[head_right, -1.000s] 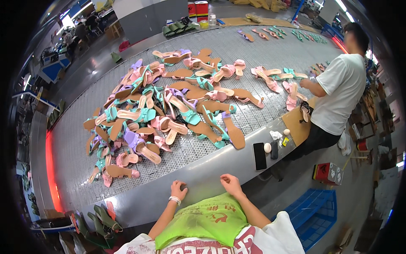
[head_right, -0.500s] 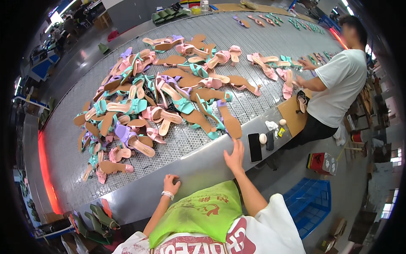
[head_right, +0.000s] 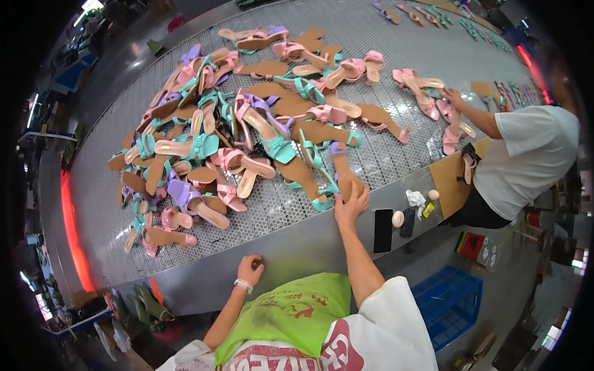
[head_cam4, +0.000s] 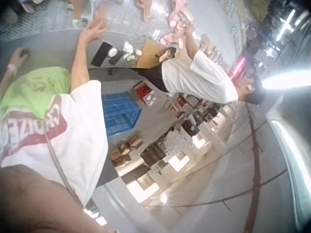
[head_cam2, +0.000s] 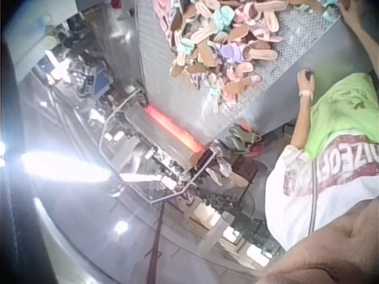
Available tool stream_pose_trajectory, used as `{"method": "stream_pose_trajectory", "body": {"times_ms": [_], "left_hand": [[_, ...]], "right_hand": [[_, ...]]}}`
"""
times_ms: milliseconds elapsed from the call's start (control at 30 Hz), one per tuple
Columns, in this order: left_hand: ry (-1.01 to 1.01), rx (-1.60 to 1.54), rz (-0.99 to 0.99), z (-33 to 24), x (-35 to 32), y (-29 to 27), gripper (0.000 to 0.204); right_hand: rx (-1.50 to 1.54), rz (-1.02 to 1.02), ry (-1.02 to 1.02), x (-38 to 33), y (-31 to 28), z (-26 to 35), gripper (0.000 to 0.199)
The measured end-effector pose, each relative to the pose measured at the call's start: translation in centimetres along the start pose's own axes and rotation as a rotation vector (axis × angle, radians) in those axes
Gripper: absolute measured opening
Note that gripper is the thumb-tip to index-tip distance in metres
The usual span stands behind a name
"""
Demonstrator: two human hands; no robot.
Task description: The person empties a blue basket of pastel-colored sandals onto a perforated metal table. They then pick up individual sandals, inspect them, and place them into a green bag. Another person is visible in the background performing similar sorting actions.
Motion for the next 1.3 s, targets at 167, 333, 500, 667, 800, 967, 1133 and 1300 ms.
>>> {"method": "stream_pose_trajectory", "body": {"times_ms": [167, 333, 500, 667, 800, 967, 1133, 1300], "left_hand": [[0.041, -0.05, 0.141, -3.5, 3.7, -0.8, 0.03], [0.002, -0.145, 0.082, -5.4, 4.8, -2.6, 0.03], [-0.071, -0.214, 0.024, -3.5, 2.8, -3.0, 0.03], [-0.131, -0.111, 0.076, -2.5, 0.5, -2.1, 0.033], [-0.012, -0.04, 0.086, -4.8, 0.2, -1.8, 0.035], [0.117, 0.024, -0.018, -8.3, 2.5, -4.1, 0.036], [0.211, 0.275, -0.248, -10.2, 3.9, -9.1, 0.055], [0.384, 0.621, -0.267, -14.1, 9.5, -12.1, 0.085]], "right_hand": [[0.048, 0.136, -0.12, 3.3, -1.6, -0.1, 0.065], [0.151, 0.355, -0.157, 8.7, -7.0, 0.1, 0.063], [0.687, 0.528, 0.155, 8.9, -10.7, -0.1, 0.062], [0.934, 0.35, 0.042, 8.6, -8.4, 5.4, 0.059], [0.779, 0.228, -0.118, 12.8, -1.9, 8.5, 0.06], [0.325, 0.161, -0.099, 13.6, 2.2, 7.7, 0.061], [0.299, 0.117, -0.478, 6.8, 2.9, 12.7, 0.049], [0.545, 0.456, -0.67, 5.4, 6.7, 24.0, 0.05]]}}
Point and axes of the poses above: each hand's wrist, its own x-axis towards the middle knuckle, its own y-axis out of the palm, z = x × y, the point moved 4 cm from there along x, towards the middle knuckle, and after that the axes turned 2 degrees about -x, right-handed, at the moved point
